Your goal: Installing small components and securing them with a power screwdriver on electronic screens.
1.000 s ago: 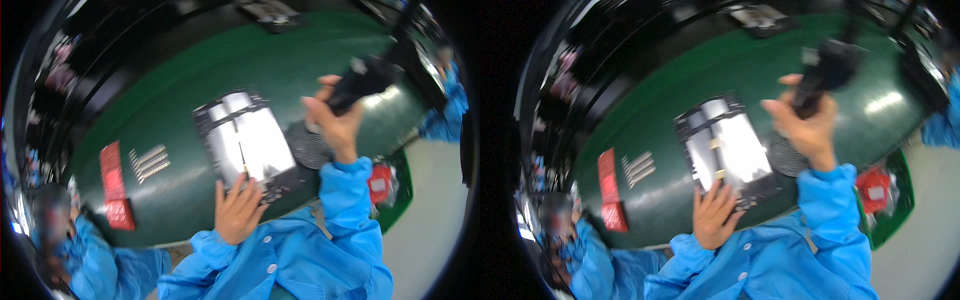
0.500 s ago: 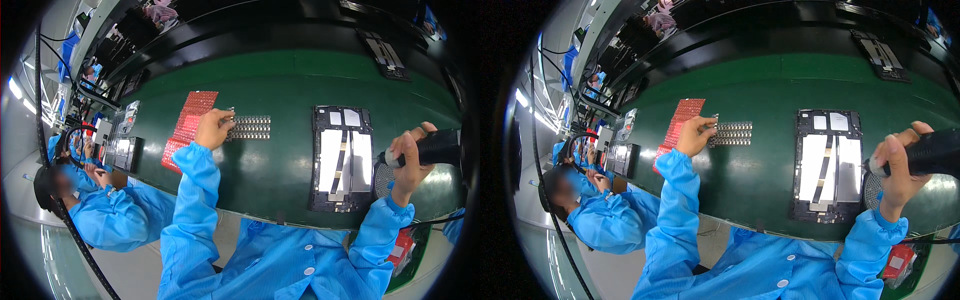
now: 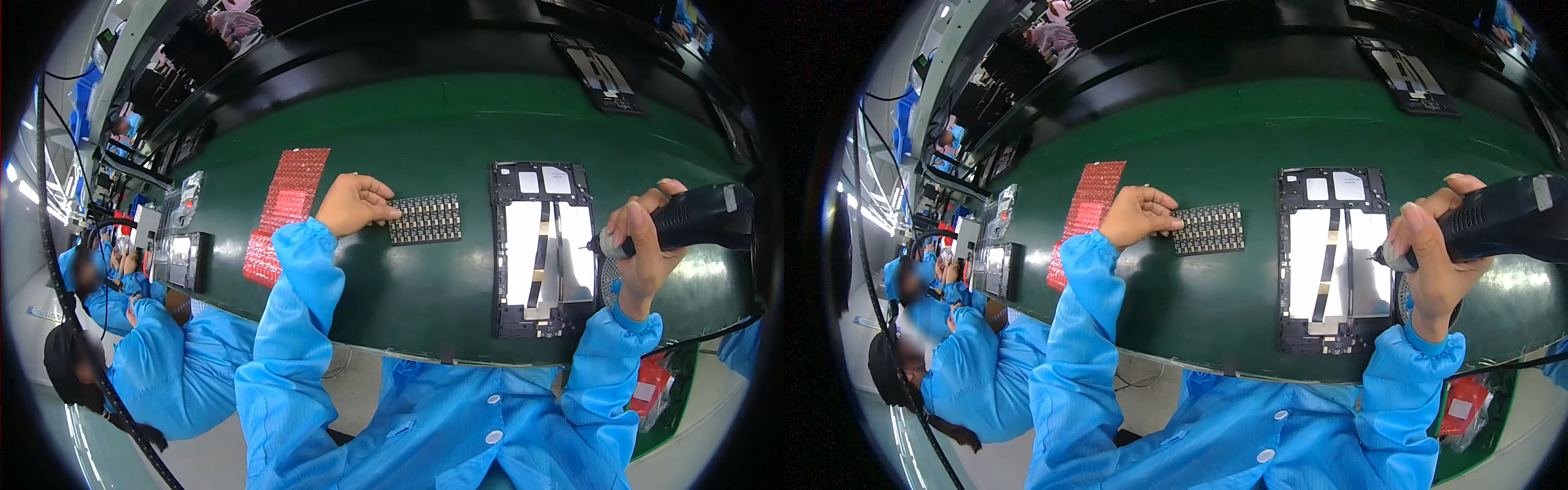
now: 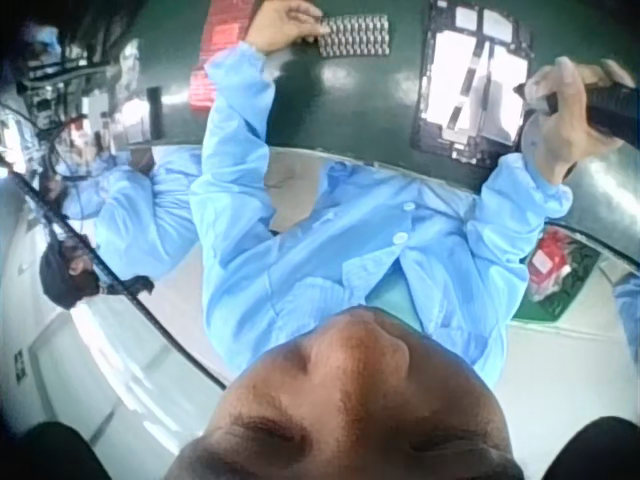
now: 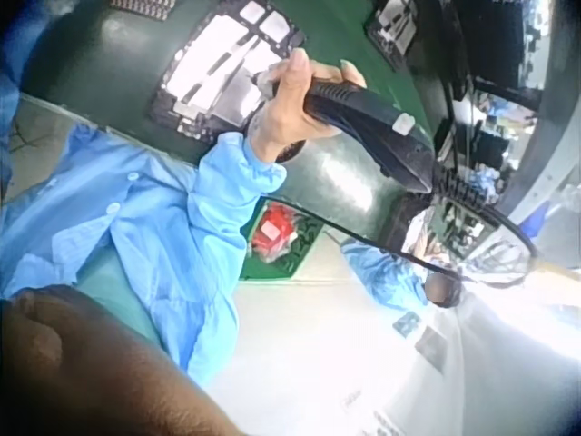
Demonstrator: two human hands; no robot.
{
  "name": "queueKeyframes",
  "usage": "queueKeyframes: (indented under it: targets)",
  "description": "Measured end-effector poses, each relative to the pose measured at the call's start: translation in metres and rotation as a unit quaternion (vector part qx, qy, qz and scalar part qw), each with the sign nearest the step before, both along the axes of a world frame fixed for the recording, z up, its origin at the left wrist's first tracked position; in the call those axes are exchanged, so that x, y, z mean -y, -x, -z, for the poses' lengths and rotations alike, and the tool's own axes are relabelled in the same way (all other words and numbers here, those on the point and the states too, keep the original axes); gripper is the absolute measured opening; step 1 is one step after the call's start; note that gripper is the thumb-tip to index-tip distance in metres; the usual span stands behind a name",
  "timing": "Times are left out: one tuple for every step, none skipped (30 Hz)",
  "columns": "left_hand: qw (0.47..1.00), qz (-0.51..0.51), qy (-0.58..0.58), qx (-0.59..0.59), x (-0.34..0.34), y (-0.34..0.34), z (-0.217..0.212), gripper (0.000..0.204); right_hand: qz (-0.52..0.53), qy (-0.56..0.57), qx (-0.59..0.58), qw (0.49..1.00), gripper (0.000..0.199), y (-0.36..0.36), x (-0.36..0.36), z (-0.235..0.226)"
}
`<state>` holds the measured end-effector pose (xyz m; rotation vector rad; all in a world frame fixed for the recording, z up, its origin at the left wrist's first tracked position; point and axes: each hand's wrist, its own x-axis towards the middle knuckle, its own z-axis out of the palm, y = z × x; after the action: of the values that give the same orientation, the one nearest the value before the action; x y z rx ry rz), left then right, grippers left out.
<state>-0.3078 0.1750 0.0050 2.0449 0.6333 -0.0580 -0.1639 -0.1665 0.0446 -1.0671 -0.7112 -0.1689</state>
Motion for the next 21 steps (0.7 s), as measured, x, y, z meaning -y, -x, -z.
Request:
queueKeyframes:
  targets:
    - [0.995,-0.022,0.092,0.002,0.003,0.0,-0.003,0.023,0.0,0.003,0.005,1.0,0.043,-0.001,0.001,0.001]
    - [0.995,-0.036,0.097,-0.008,0.005,0.001,-0.004,0.02,0.0,0.007,0.004,1.0,0.043,-0.001,0.002,0.001]
    - [0.994,-0.035,0.101,-0.009,0.006,0.002,-0.001,0.02,-0.004,0.005,0.006,1.0,0.044,-0.001,0.003,0.001]
    - [0.996,-0.035,0.079,-0.003,0.006,0.003,0.004,0.02,-0.009,0.003,0.008,1.0,0.044,-0.001,0.004,0.001]
    - [0.998,-0.033,0.059,0.004,0.009,0.004,0.009,0.019,-0.006,0.01,0.007,1.0,0.044,-0.001,0.005,0.001]
    - [0.999,-0.023,-0.027,0.021,0.015,0.007,0.015,0.016,-0.007,0.004,0.001,1.0,0.044,0.0,0.004,0.001]
    - [0.999,-0.019,-0.019,0.02,0.021,0.011,0.017,0.016,-0.007,-0.001,-0.006,1.0,0.045,0.001,0.003,0.001]
    - [0.988,-0.005,-0.151,0.042,0.03,0.014,0.012,0.015,-0.008,0.001,-0.007,1.0,0.045,0.002,0.001,0.0]
    - [0.958,0.011,-0.28,0.066,0.038,0.016,0.007,0.014,-0.015,-0.003,-0.009,1.0,0.045,0.002,-0.001,0.0]
    - [0.94,0.028,-0.328,0.086,0.045,0.018,0.004,0.013,-0.016,0.0,-0.012,1.0,0.045,0.004,-0.003,-0.001]
    - [0.942,0.032,-0.322,0.089,0.054,0.016,-0.002,0.013,-0.019,0.0,-0.016,1.0,0.045,0.006,-0.005,-0.002]
    - [0.973,0.008,-0.202,0.113,0.066,0.012,-0.007,0.012,-0.021,-0.001,-0.015,1.0,0.045,0.007,-0.008,-0.001]
    - [0.988,-0.016,-0.08,0.133,0.076,0.006,-0.007,0.012,-0.022,0.012,-0.013,1.0,0.045,0.009,-0.011,-0.002]
    - [0.989,-0.027,0.041,0.142,0.085,0.001,-0.004,0.011,-0.033,0.013,-0.008,0.999,0.045,0.009,-0.017,-0.001]
    - [0.988,-0.024,0.045,0.143,0.093,-0.007,0.0,0.011,-0.044,0.014,-0.003,0.999,0.044,0.011,-0.023,0.0]
    - [0.983,-0.001,0.107,0.149,0.101,-0.016,0.004,0.011,-0.055,-0.002,-0.027,0.998,0.044,0.015,-0.033,-0.002]
    - [0.973,0.024,0.171,0.154,0.108,-0.025,0.008,0.011,-0.046,0.006,-0.032,0.998,0.043,0.018,-0.039,-0.003]
    - [0.972,0.027,0.174,0.155,0.114,-0.033,0.011,0.011,-0.051,0.02,-0.035,0.998,0.042,0.019,-0.045,-0.004]
    - [0.968,0.031,0.194,0.155,0.118,-0.04,0.013,0.012,-0.056,0.034,-0.039,0.997,0.042,0.02,-0.049,-0.005]
    - [0.964,0.034,0.213,0.155,0.122,-0.047,0.015,0.012,-0.06,0.034,-0.031,0.997,0.039,0.019,-0.054,-0.003]
    - [0.963,0.036,0.215,0.157,0.123,-0.052,0.02,0.012,-0.058,0.036,-0.029,0.997,0.039,0.019,-0.056,-0.001]
